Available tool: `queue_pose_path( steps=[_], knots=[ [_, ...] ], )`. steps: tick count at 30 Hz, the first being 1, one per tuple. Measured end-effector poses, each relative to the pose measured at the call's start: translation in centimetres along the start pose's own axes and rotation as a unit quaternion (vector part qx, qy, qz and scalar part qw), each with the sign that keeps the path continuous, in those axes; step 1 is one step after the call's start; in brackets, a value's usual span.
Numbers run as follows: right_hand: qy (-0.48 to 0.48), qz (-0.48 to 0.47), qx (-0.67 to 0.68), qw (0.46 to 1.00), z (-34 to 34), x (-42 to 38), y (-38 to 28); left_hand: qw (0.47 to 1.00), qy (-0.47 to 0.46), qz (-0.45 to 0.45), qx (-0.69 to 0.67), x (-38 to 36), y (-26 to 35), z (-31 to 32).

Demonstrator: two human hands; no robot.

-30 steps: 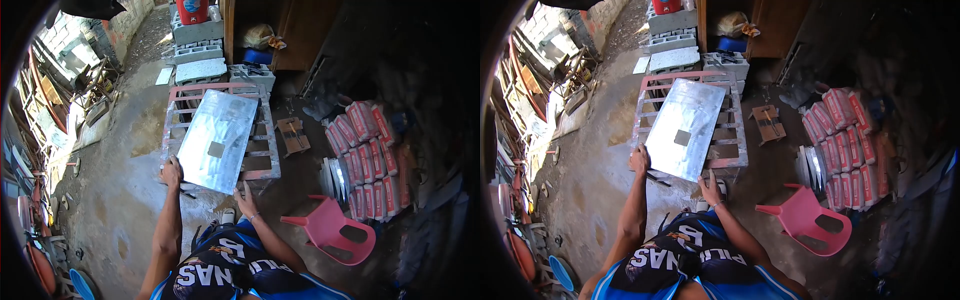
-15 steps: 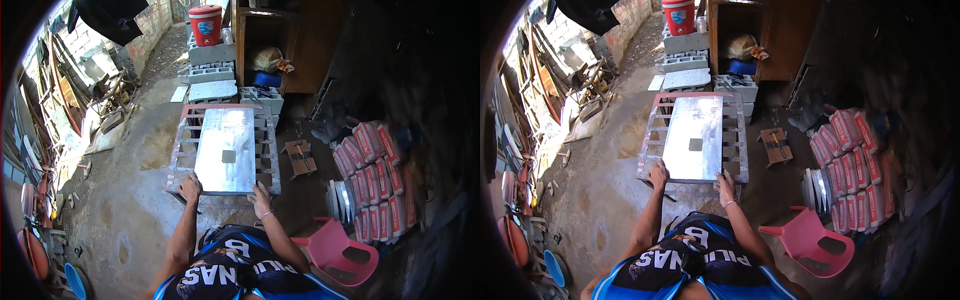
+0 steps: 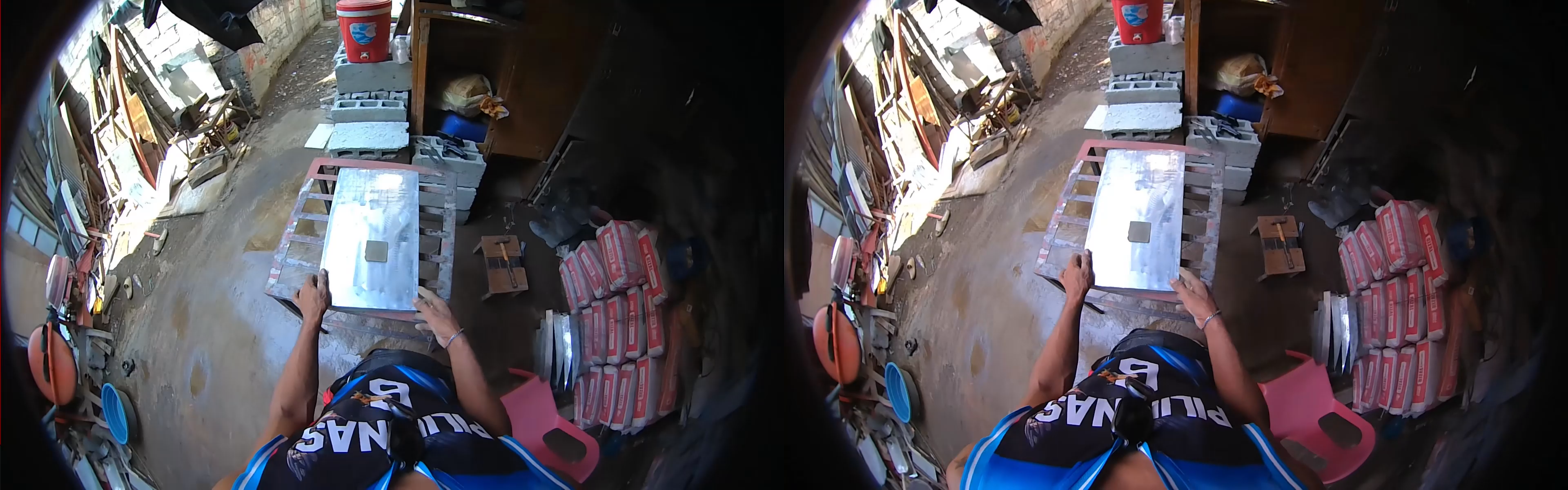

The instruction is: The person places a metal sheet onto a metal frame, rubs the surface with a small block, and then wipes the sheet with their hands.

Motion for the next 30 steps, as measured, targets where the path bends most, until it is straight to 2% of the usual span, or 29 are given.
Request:
queue_pose_path(
  steps=[2, 3, 5, 6, 7, 8, 9, 10, 11, 13, 15, 17, 19, 21, 23, 25, 27, 29, 30],
  knots=[
    [0.004, -0.044, -0.089, 0.995, -1.4, 1.1, -0.3, 0.999, 0.022, 0.026, 0.025, -0.3, -0.2, 0.0],
    [-0.004, -0.041, -0.089, 0.995, -1.9, 2.4, 0.3, 0.999, 0.028, 0.023, 0.025, -0.2, -0.3, 0.1],
    [0.094, -0.156, -0.233, 0.955, -3.4, 4.2, 0.1, 0.999, -0.009, -0.012, 0.043, -0.2, 0.0, -0.1],
    [0.132, -0.2, -0.239, 0.941, -3.3, 4.7, 0.3, 0.999, -0.006, -0.016, 0.047, -0.8, 0.7, -0.7],
    [0.127, -0.199, -0.236, 0.943, -2.9, 5.4, 0.4, 0.994, 0.05, 0.017, 0.096, -1.6, 2.2, -1.9],
    [0.16, -0.252, -0.274, 0.914, -2.7, 5.8, -0.4, 0.983, 0.105, 0.051, 0.144, -2.5, 4.0, -2.7],
    [0.193, -0.305, -0.31, 0.88, -2.5, 6.0, -1.3, 0.982, 0.107, 0.049, 0.146, -2.6, 4.9, -2.2],
    [0.182, -0.334, -0.341, 0.86, -1.8, 6.0, -2.0, 0.977, 0.106, 0.123, 0.141, -3.0, 6.6, -1.4],
    [0.179, -0.333, -0.339, 0.862, -1.2, 5.8, -2.0, 0.965, 0.103, 0.197, 0.137, -3.7, 8.2, -0.5],
    [0.139, -0.302, -0.408, 0.85, 0.3, 6.2, -1.6, 0.954, -0.005, 0.272, 0.128, -5.1, 11.7, 2.2],
    [0.139, -0.313, -0.391, 0.854, 0.7, 6.2, 0.0, 0.938, -0.063, 0.294, 0.17, -5.6, 14.7, 4.7],
    [0.154, -0.365, -0.316, 0.862, 0.1, 6.4, -0.1, 0.941, -0.098, 0.259, 0.195, -5.3, 16.3, 6.6],
    [0.135, -0.354, -0.304, 0.874, -0.5, 6.6, -0.4, 0.944, -0.094, 0.244, 0.201, -4.8, 16.9, 7.2],
    [0.156, -0.361, -0.301, 0.869, -1.9, 6.4, -1.0, 0.929, -0.116, 0.278, 0.214, -5.2, 16.9, 7.8],
    [0.181, -0.344, -0.301, 0.871, -4.1, 7.6, -1.0, 0.907, -0.172, 0.317, 0.218, -7.6, 16.5, 7.5],
    [0.283, -0.26, -0.408, 0.828, -6.6, 8.7, -1.5, 0.885, -0.205, 0.358, 0.217, -10.3, 15.1, 6.9],
    [0.297, -0.237, -0.396, 0.836, -7.4, 11.1, -0.2, 0.874, -0.226, 0.357, 0.24, -11.6, 14.0, 6.3],
    [0.317, -0.205, -0.329, 0.865, -7.8, 12.9, 1.9, 0.869, -0.251, 0.335, 0.265, -10.4, 14.7, 5.6],
    [0.319, -0.209, -0.33, 0.863, -8.0, 13.3, 2.3, 0.886, -0.224, 0.309, 0.262, -8.4, 15.3, 5.6]
  ],
)
Point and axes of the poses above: each hand's wrist, its own x-axis towards the middle knuckle, its own z-axis out of the palm, y = z × x, the point moved 6 cm from there along x, towards the middle knuckle, and after that the axes turned 3 degrees about -z, right-handed, at the moved point
